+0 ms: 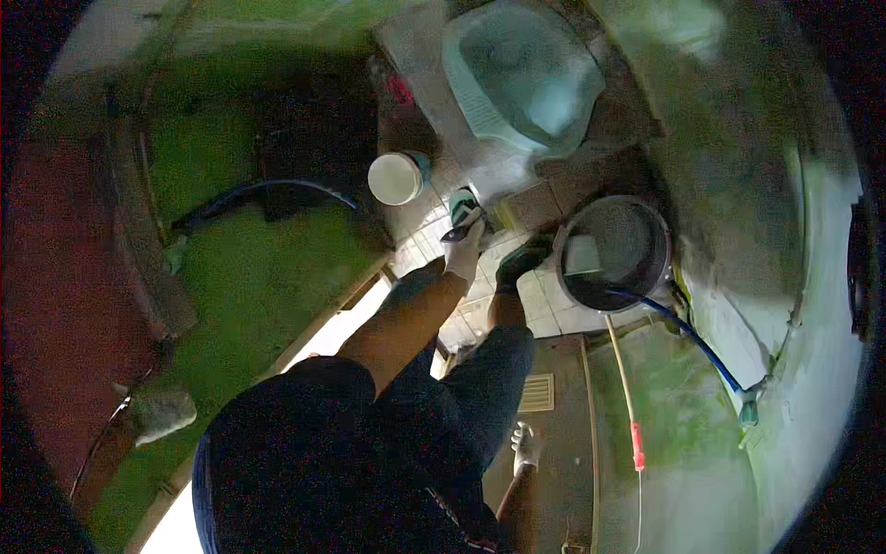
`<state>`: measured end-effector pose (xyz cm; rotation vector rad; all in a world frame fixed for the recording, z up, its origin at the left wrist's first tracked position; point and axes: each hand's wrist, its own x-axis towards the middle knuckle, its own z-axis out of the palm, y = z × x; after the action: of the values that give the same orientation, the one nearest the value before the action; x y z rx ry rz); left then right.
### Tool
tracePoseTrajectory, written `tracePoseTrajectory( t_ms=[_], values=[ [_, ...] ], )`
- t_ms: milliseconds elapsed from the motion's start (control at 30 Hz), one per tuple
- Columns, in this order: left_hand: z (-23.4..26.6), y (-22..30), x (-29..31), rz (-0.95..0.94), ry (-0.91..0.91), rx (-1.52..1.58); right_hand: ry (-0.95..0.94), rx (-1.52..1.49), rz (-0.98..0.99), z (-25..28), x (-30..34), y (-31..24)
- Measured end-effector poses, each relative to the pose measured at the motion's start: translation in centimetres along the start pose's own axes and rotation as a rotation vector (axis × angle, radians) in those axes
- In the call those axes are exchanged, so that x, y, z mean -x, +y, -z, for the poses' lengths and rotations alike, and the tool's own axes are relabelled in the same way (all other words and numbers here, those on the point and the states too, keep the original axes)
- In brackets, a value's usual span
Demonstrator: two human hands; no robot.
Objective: The person paints a bathroom wall and the base of a squat toilet using a paint brush and paint from a bucket.
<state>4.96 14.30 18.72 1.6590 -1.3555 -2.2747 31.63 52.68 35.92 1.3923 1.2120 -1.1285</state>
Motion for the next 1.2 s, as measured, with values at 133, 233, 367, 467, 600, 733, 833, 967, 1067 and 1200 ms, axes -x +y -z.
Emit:
tracePoseTrajectory(
  t_ms=[133, 233, 367, 467, 600, 733, 833, 967, 1067, 1200],
  values=[
    [-3.5, -4.3, -4.3, -0.035, 0.049, -0.189, 0.248, 0.040, 0.018, -1.9, -1.5, -5.5],
    [-4.3, -6.6, -7.7, -0.226, 0.177, -0.309, 0.175, 0.209, 0.168, -3.3, -3.0, -13.3],
    [-5.9, -6.2, -9.9, -0.506, 0.153, -0.501, 0.229, 0.078, 0.196, -4.1, -5.2, -17.8],
    [-7.2, -5.2, -11.2, -0.617, 0.136, -1.043, 0.087, 0.296, 0.365, -2.5, -6.8, -18.9],
    [-8.9, -5.4, -12.5, -0.707, 0.104, -1.421, 0.127, 0.288, 0.246, -2.7, -7.2, -20.1],
    [-10.9, -6.0, -13.2, -0.779, 0.085, -1.405, 0.101, 0.201, 0.194, 0.0, -8.0, -19.9],
    [-12.3, -5.5, -12.8, -0.680, -0.082, -1.420, 0.061, 0.223, 0.200, 1.9, -8.4, -19.1],
    [-15.6, -3.6, -9.0, -0.415, -0.208, -1.460, 0.043, 0.265, 0.211, 1.4, -7.2, -20.2],
    [-14.2, -3.7, -7.6, -0.759, -0.197, -1.202, 0.041, 0.296, 0.249, 1.5, -8.2, -19.2],
    [-12.0, -0.2, -3.4, -0.160, -0.236, 0.196, -0.084, 0.756, 0.504, 5.2, -11.8, -17.9]
  ],
)
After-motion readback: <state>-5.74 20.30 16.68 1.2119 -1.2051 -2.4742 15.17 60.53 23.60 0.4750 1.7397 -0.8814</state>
